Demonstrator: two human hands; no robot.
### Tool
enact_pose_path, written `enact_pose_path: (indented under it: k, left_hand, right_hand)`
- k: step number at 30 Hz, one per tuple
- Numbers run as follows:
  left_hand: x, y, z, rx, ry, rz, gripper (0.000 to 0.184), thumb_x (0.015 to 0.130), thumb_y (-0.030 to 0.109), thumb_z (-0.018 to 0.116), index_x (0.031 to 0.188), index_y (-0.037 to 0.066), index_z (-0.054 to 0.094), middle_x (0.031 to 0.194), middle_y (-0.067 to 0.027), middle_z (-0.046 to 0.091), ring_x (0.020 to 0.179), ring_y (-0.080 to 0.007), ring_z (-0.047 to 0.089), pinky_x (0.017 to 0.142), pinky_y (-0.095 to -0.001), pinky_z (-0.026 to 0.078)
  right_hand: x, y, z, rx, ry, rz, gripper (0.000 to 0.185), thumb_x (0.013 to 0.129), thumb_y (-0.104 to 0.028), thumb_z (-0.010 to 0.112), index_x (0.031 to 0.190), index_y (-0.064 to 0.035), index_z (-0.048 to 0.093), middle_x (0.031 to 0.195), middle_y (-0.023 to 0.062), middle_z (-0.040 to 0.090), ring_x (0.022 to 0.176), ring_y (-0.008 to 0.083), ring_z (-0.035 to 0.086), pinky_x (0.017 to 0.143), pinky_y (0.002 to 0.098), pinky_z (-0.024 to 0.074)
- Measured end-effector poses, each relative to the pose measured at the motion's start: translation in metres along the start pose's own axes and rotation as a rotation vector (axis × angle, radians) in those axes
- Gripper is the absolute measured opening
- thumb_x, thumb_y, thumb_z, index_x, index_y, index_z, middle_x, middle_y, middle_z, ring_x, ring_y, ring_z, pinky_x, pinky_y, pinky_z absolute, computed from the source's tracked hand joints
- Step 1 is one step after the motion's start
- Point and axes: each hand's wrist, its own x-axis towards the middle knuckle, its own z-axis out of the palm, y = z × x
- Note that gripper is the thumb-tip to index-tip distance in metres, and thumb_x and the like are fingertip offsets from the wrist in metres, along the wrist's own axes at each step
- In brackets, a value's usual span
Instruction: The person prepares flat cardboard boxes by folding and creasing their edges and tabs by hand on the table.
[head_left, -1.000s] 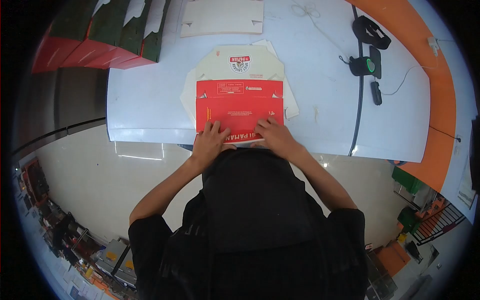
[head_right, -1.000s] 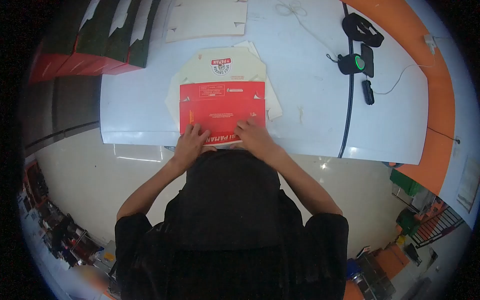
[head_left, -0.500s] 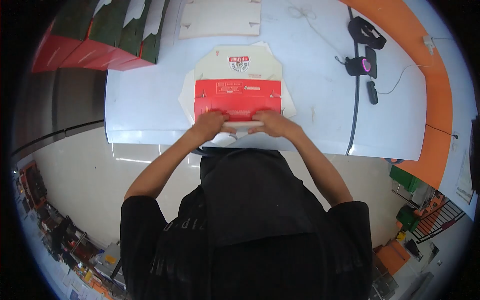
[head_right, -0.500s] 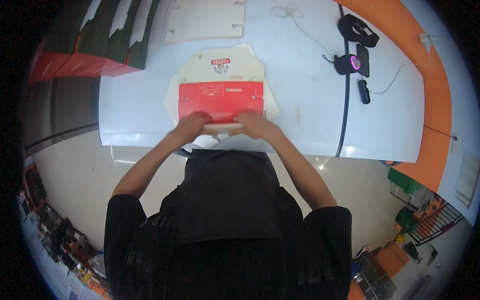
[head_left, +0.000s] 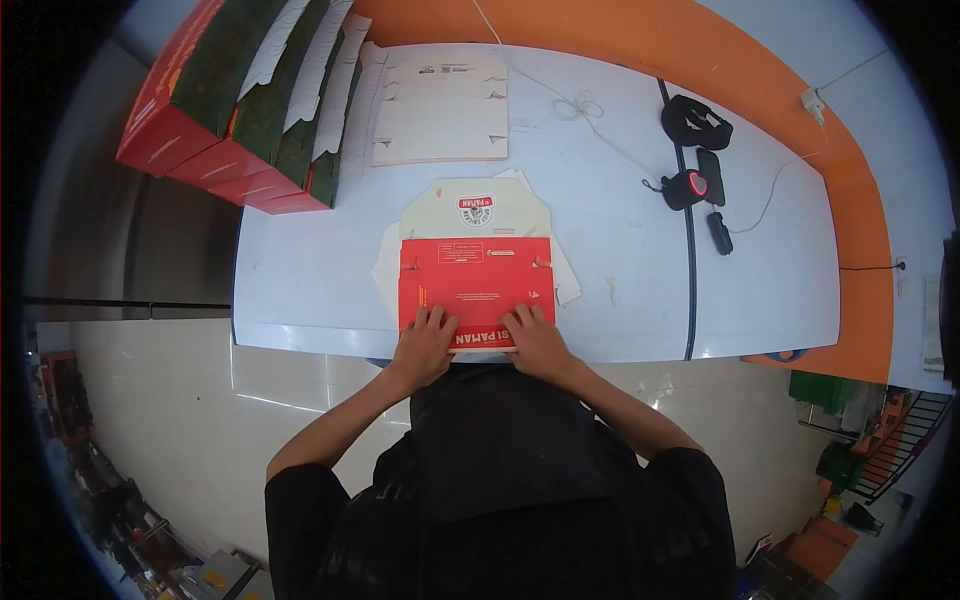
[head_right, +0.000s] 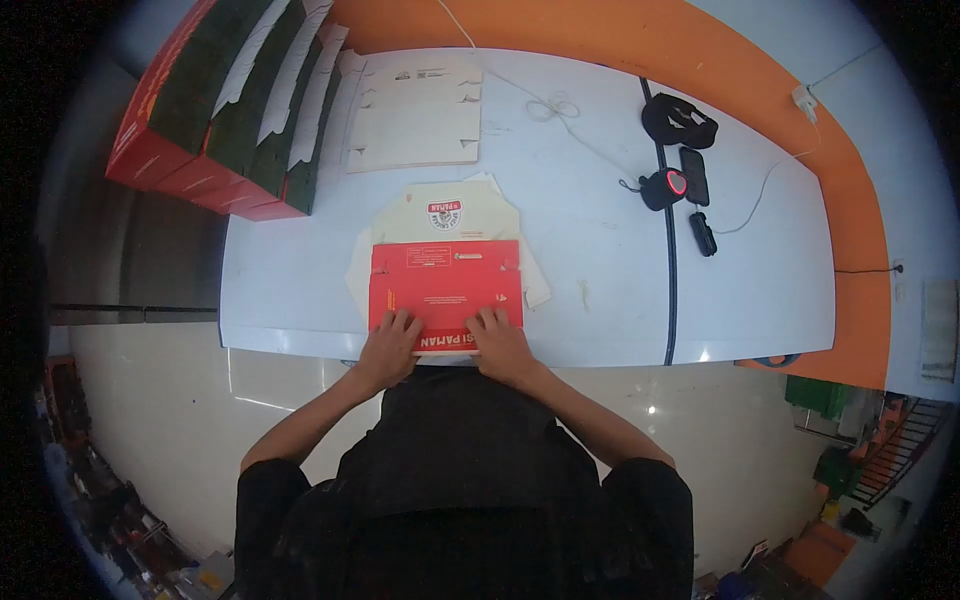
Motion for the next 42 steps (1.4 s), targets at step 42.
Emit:
enact_pose_path:
  k: [42]
  left_hand:
    - [0.083,-0.03,-0.299,-0.001,-0.051,0.198,0.025,0.08,0.017,0.079,0.096,-0.001,0.072,0.091,-0.0159,0.068,0.087,-0.0373,0.067,0.08,-0.0457,0.052]
  right_hand:
    - [0.102,-0.056,-0.29,-0.127,-0.116,-0.096,0.03,0.087,-0.019,0.071,0.11,-0.0025,0.061,0.091,0.0177,0.069,0.087,0.0381,0.069,0.077,0.0481,0.0541]
